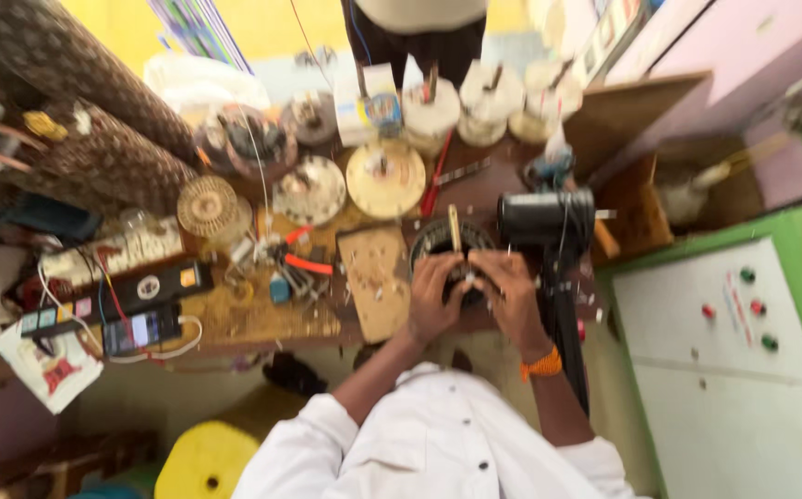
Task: The person works on an electric motor stator, inserting small white insulating pieces into the copper windings. They use shears to trim the pieces and a wooden stick to push them into place, repeating the process across several slots.
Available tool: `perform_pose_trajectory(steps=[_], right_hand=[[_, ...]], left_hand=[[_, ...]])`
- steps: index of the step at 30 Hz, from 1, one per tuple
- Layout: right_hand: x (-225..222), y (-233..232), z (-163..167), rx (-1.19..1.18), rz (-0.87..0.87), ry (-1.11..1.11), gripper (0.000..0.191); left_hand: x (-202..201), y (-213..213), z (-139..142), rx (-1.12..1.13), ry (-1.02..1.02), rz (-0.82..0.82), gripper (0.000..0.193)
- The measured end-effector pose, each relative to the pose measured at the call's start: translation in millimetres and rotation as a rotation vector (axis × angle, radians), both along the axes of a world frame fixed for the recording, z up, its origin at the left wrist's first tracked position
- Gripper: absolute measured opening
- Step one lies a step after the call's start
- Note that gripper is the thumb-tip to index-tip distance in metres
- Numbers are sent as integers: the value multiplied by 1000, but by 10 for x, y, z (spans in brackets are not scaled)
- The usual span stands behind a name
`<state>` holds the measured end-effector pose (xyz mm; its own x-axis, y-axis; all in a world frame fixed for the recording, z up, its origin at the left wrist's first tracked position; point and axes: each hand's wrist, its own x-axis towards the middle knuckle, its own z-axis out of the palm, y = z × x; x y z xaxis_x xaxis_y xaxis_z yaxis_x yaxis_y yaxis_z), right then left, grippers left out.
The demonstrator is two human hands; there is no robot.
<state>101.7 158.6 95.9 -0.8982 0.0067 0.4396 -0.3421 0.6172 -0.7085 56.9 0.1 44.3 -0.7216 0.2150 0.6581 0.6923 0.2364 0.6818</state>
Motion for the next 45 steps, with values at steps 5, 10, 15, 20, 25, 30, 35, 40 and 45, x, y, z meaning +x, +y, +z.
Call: perform_pose_trajectory(steps=[5, 10, 15, 20, 25, 30, 35, 40, 45], right_hand=[[-45, 48, -55, 38, -8, -15, 35], [-51, 48, -84, 87, -21, 12, 34], [-85, -95, -46, 115, -24, 35, 33], [-29, -26, 9, 70, -24, 15, 30], [-49, -47, -13, 43, -56, -21, 33], [-49, -98, 36, 62, -65, -26, 34], [-69, -105, 94, 55, -80, 14, 36], [-48, -63, 71, 63, -82, -5, 32], [-34, -91, 76, 24, -104, -29, 34]], left_hand=[[-15, -16, 15, 8, 18, -1, 42], [-35, -2, 15, 10, 6, 17, 40], [-13, -137, 88, -4, -12, 31, 39], [17, -39, 118, 4, -48, 49, 36], [-30, -59, 128, 51, -2, 20, 36], [-5, -93, 148, 8, -38, 19, 36], [-27, -49, 167, -11, -1, 56, 35], [-52, -30, 92, 0, -8, 19, 32], [-92, -26, 113, 17, 10, 11, 31]])
